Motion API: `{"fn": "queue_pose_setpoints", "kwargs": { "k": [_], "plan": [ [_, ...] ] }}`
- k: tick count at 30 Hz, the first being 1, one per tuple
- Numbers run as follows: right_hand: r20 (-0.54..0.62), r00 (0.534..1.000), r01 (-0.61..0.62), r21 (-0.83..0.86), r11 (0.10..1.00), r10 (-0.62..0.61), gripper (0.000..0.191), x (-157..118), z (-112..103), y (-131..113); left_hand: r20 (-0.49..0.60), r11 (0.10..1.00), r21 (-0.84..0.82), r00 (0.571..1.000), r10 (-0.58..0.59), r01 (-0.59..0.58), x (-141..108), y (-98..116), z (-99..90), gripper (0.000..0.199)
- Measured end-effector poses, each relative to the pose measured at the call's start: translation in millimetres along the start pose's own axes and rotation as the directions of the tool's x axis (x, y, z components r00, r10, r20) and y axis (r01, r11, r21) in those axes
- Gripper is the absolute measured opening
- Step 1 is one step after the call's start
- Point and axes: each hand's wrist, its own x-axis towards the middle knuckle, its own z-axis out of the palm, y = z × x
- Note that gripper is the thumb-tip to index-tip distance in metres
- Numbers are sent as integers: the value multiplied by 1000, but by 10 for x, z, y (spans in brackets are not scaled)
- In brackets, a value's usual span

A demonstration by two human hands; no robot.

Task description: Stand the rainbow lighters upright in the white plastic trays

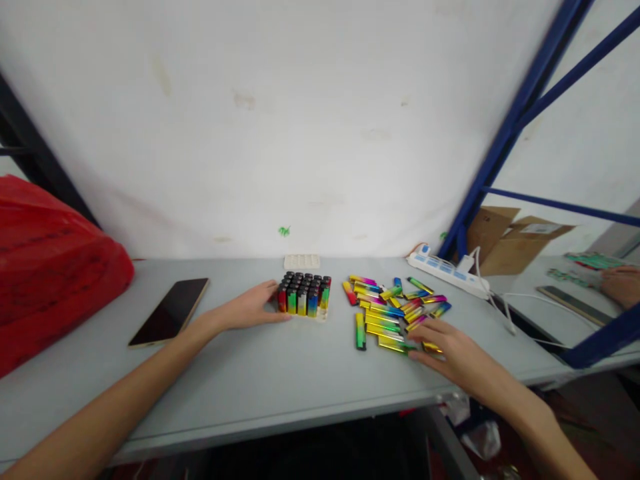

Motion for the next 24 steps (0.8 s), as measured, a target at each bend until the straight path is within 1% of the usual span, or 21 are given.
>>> {"fn": "queue_pose_setpoints", "kwargs": {
  "k": [2, 4, 7, 10, 12, 13, 14, 15, 16, 18, 19, 20, 21, 22, 24],
  "plan": [
    [-44, 999, -9, -43, 999, 7, 22, -97, 172, 109, -10, 1000, -13, 1000, -6, 6, -6, 9, -2, 62],
    [-98, 995, -14, -81, 997, 6, 21, -133, 316, 154, -8, 1000, -16, 1000, -9, 9, -15, 24, -7, 61],
    [-139, 990, -15, -84, 996, 3, 19, -127, 399, 127, -2, 1000, -4, 1000, -10, 10, -23, 35, -11, 60],
    [-148, 988, -26, 40, 999, 31, 16, -86, 331, 35, -13, 1000, -2, 1000, -13, 13, -14, 15, 0, 62],
    [-163, 984, -41, 200, 979, 74, 20, -27, 266, -29, -19, 1000, -14, 1000, -12, 12, -3, -7, 12, 62],
    [-168, 980, -48, 301, 952, 103, 24, 19, 242, -57, -21, 1000, -19, 1000, -8, 7, 2, -17, 18, 62],
    [-167, 976, -57, 414, 909, 138, 31, 75, 226, -82, -24, 1000, -21, 1000, -2, 1, 6, -24, 23, 62],
    [-163, 970, -69, 531, 844, 181, 39, 145, 219, -107, -24, 1000, -19, 1000, 3, -4, 8, -28, 27, 62],
    [-149, 962, -81, 648, 758, 230, 46, 226, 217, -135, -23, 1000, -14, 1000, 6, -7, 8, -28, 28, 61],
    [-98, 940, -101, 835, 541, 326, 54, 422, 216, -211, -21, 1000, -8, 1000, 9, -9, 3, -16, 26, 62],
    [-60, 936, -101, 898, 429, 346, 55, 537, 210, -263, -21, 1000, -5, 1000, 7, -7, -3, -7, 24, 62],
    [-22, 942, -95, 940, 327, 336, 55, 663, 197, -325, -21, 1000, -3, 1000, 6, -6, -8, 1, 22, 63],
    [10, 953, -87, 966, 243, 303, 55, 799, 178, -396, -24, 1000, -2, 1000, 5, -5, -13, 6, 21, 64],
    [28, 964, -79, 980, 183, 264, 54, 945, 155, -474, -29, 1000, -4, 1000, 4, -4, -16, 5, 23, 64],
    [51, 985, -72, 990, 122, 166, 49, 1255, 110, -634, -43, 1000, -18, 999, 5, -6, -16, -18, 37, 64]
  ]
}}
